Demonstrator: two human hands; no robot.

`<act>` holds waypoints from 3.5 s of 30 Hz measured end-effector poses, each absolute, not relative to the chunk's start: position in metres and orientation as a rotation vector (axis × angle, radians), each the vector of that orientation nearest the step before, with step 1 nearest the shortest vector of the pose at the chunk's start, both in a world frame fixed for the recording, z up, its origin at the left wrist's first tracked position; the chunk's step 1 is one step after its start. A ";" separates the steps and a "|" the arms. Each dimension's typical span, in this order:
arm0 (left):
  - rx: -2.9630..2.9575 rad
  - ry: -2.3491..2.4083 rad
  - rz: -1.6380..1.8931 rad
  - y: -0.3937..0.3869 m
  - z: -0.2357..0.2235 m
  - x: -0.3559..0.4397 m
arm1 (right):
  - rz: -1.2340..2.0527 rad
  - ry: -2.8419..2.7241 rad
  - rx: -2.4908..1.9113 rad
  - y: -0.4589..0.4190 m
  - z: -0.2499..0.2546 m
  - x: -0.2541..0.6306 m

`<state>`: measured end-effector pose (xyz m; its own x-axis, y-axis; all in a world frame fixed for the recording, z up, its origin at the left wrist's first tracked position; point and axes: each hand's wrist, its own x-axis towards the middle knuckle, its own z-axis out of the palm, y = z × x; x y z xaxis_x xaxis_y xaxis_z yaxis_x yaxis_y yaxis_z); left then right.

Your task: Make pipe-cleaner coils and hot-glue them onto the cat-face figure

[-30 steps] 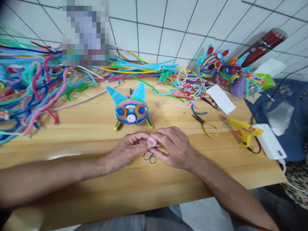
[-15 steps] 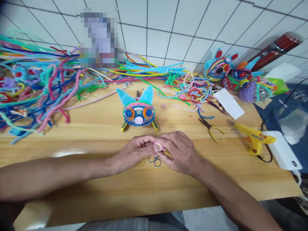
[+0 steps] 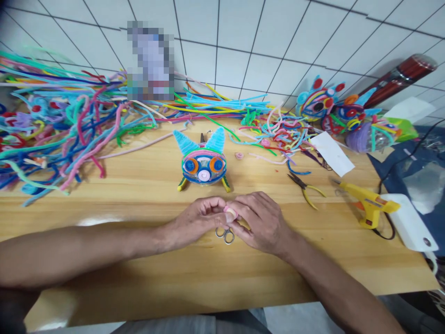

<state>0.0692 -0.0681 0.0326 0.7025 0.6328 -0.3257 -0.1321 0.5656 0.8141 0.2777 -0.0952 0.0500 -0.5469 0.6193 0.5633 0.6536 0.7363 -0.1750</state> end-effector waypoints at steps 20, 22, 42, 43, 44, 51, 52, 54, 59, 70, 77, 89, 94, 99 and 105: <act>0.869 0.642 0.504 -0.069 0.030 0.069 | -0.066 -2.325 -0.944 -0.095 0.048 0.280; 0.857 0.643 0.509 -0.070 0.029 0.069 | -0.064 -2.324 -0.942 -0.095 0.048 0.280; 0.891 0.684 0.520 -0.070 0.034 0.069 | -0.100 -2.328 -0.945 -0.095 0.051 0.280; 0.893 0.686 0.516 -0.070 0.034 0.069 | -0.100 -2.332 -0.941 -0.095 0.051 0.280; 0.897 0.688 0.512 -0.070 0.034 0.069 | -0.102 -2.336 -0.937 -0.095 0.050 0.280; 0.891 0.678 0.505 -0.069 0.032 0.068 | -0.114 -2.340 -0.940 -0.095 0.050 0.281; 0.881 0.672 0.509 -0.069 0.032 0.067 | -0.110 -2.331 -0.947 -0.095 0.050 0.282; 0.848 0.660 0.517 -0.068 0.032 0.067 | -0.086 -2.302 -0.976 -0.092 0.049 0.285; 0.820 0.668 0.572 -0.068 0.032 0.068 | 0.006 -2.215 -1.098 -0.080 0.041 0.298; 1.056 0.677 0.437 -0.071 0.033 0.065 | 0.028 -2.349 -1.204 -0.068 0.024 0.308; 1.151 0.683 0.388 -0.073 0.036 0.064 | 0.057 -2.333 -1.185 -0.067 0.023 0.309; 1.201 0.677 0.376 -0.074 0.037 0.063 | -0.027 -2.286 -1.264 -0.070 0.021 0.303; 1.226 0.681 0.376 -0.075 0.036 0.063 | -0.059 -2.276 -1.268 -0.069 0.017 0.299; 1.256 0.683 0.378 -0.074 0.036 0.064 | -0.071 -2.298 -1.230 -0.068 0.016 0.299; 1.406 0.674 0.380 -0.075 0.033 0.061 | -0.065 -2.269 -1.232 -0.066 0.010 0.299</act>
